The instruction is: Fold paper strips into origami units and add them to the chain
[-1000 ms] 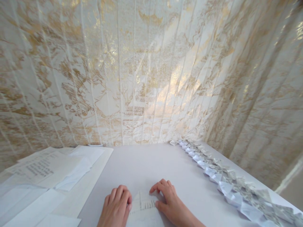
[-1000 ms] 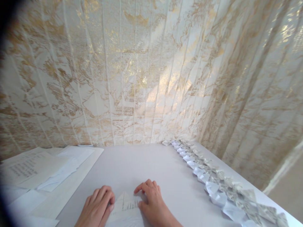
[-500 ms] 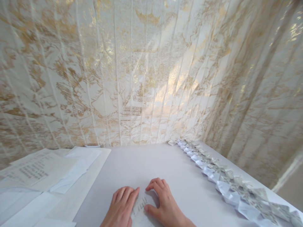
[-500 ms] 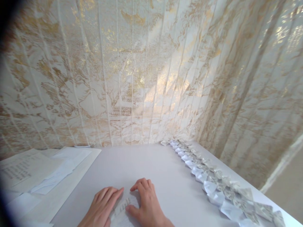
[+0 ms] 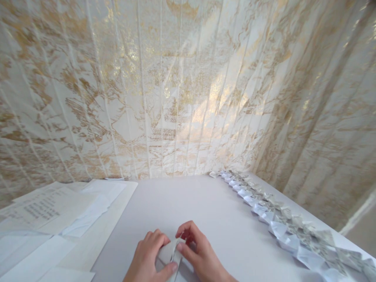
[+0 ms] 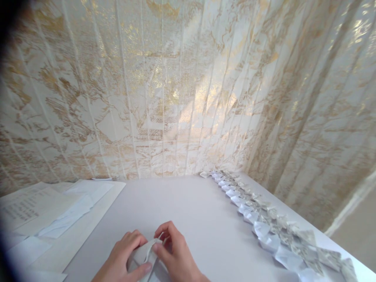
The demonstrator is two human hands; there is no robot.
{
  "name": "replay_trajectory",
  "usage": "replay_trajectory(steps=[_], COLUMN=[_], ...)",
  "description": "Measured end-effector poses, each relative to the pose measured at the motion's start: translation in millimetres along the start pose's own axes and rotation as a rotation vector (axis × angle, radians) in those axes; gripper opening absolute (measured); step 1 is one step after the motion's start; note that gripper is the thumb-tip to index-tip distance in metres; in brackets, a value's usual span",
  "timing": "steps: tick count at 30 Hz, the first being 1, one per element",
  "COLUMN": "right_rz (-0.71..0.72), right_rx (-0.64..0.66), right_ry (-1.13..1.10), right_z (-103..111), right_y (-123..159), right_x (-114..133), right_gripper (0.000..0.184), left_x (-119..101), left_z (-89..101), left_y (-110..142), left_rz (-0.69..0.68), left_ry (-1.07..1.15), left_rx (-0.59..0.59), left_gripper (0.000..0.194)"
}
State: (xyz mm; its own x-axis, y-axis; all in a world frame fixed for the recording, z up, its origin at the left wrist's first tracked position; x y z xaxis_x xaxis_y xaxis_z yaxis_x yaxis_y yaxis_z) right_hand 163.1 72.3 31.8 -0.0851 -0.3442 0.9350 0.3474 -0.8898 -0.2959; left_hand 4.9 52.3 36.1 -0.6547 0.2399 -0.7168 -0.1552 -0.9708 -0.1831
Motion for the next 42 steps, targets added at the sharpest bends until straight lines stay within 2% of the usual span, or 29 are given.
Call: replay_trajectory(steps=[3,6,9,12,15,17,20,22,25,28,30,33,37,42], right_rz=[-0.070,-0.108,-0.101,-0.143,-0.192,-0.156,0.061,0.255,0.438,0.516,0.520,0.446,0.354,0.313], right_rx=[0.047,0.155,0.169,0.088,0.024,0.002,-0.052,-0.040,0.044,0.097,0.128,0.156,0.208,0.239], right_ry=[-0.217,-0.250,-0.151,-0.117,-0.127,-0.077,0.179,0.434,0.766,0.986,1.078,1.121,1.063,0.931], right_z=[-7.2,-18.0,-23.2,-20.4,-13.6,-7.1,6.5,12.9,15.1,11.2,6.5,2.5,3.7,8.2], right_y=[0.7,2.2,3.3,3.4,3.3,2.4,-0.2,-1.2,-1.6,-1.2,-1.3,-2.7,-2.2,1.9], right_x=[-5.3,-0.8,6.9,5.9,-0.5,-0.6,11.9,23.6,31.0,26.2,19.6,10.8,10.6,21.5], right_gripper=[0.037,0.045,0.046,0.050,0.052,0.046,0.028,0.017,0.018,0.019,0.017,0.017,0.020,0.036], left_x=[9.0,10.6,6.2,4.3,8.8,11.5,10.3,4.4,-4.7,-4.8,-3.0,-1.2,-0.3,-2.0], left_z=[-5.0,-10.1,-11.4,-11.5,-10.7,-8.7,2.8,12.5,17.1,12.8,9.6,7.0,5.2,3.9], left_y=[-2.8,-3.0,-0.3,2.1,1.8,0.8,-0.5,-1.3,-1.5,-1.5,-1.5,-1.0,1.6,4.6], left_rz=[0.080,0.115,0.130,0.152,0.177,0.171,0.090,-0.043,-0.262,-0.319,-0.314,-0.320,-0.339,-0.286], left_ry=[0.338,0.606,0.751,0.784,0.741,0.676,0.448,0.257,0.006,-0.213,-0.300,-0.345,-0.375,-0.417], left_rx=[0.050,0.061,0.000,-0.038,-0.051,-0.042,-0.115,-0.167,-0.110,-0.034,-0.022,-0.030,-0.030,-0.019], left_gripper=[0.024,0.037,0.041,0.037,0.040,0.039,0.024,0.014,0.011,0.023,0.026,0.024,0.025,0.017])
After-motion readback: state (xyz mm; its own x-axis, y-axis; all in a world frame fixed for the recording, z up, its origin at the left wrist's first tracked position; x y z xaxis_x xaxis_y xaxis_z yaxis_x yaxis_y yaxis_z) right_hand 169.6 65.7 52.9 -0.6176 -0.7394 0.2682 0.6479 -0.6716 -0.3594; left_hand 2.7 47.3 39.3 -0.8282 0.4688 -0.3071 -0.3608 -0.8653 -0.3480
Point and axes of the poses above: each hand's wrist, its own y-axis away from the middle knuckle, its own z-axis out of the back of the hand, x = y × z, the point moved 4 cm from there along -y, towards the middle knuckle, and after that the axes turned 1 degree about -x, right-handed, at the moved point
